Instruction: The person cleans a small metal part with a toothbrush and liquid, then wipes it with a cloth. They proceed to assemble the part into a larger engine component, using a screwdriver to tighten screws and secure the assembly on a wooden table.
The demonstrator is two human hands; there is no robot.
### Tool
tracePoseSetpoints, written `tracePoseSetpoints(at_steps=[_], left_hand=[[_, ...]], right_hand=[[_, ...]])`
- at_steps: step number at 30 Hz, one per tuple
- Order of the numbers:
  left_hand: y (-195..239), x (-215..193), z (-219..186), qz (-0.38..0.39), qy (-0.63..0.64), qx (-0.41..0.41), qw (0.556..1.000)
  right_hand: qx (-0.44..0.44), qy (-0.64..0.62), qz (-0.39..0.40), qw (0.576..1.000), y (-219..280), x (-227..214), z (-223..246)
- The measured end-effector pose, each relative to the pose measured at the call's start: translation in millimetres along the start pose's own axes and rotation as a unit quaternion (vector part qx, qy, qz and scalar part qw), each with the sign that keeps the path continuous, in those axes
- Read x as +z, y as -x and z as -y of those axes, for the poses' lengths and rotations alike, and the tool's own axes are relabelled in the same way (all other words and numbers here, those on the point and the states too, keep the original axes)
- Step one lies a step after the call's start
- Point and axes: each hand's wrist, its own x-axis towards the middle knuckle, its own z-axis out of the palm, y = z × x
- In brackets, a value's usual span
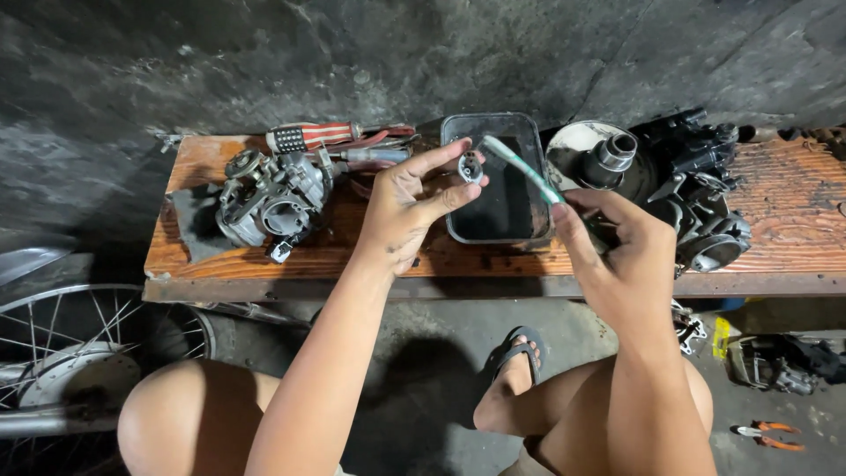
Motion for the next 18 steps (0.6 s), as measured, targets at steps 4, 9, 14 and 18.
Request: tracePoseSetpoints(at_steps=[4, 9, 14, 18], left_hand=[[-3.8, -4.6, 9.1, -0.002, -0.008, -0.003, 1.000], [0.0, -0.8, 3.7, -0.011, 0.004, -0.012, 1.000], [-1.8, -1.6, 7.4, -0.015, -0.009, -0.007, 1.000], [-3.0, -5.4, 12.7, -0.013, -0.003, -0.004, 1.000]], right_hand=[[-0.009, 0.052, -0.002, 0.999, 1.9, 6.7, 1.6], [-0.094, 0.030, -0.049, 0.994, 1.3, 10.6, 4.9], [-0.081, 0.020, -0.038, 0.996, 3.3, 11.1, 4.1], [-0.085, 0.022, -0.038, 0.995, 2.5, 7.2, 9.3]])
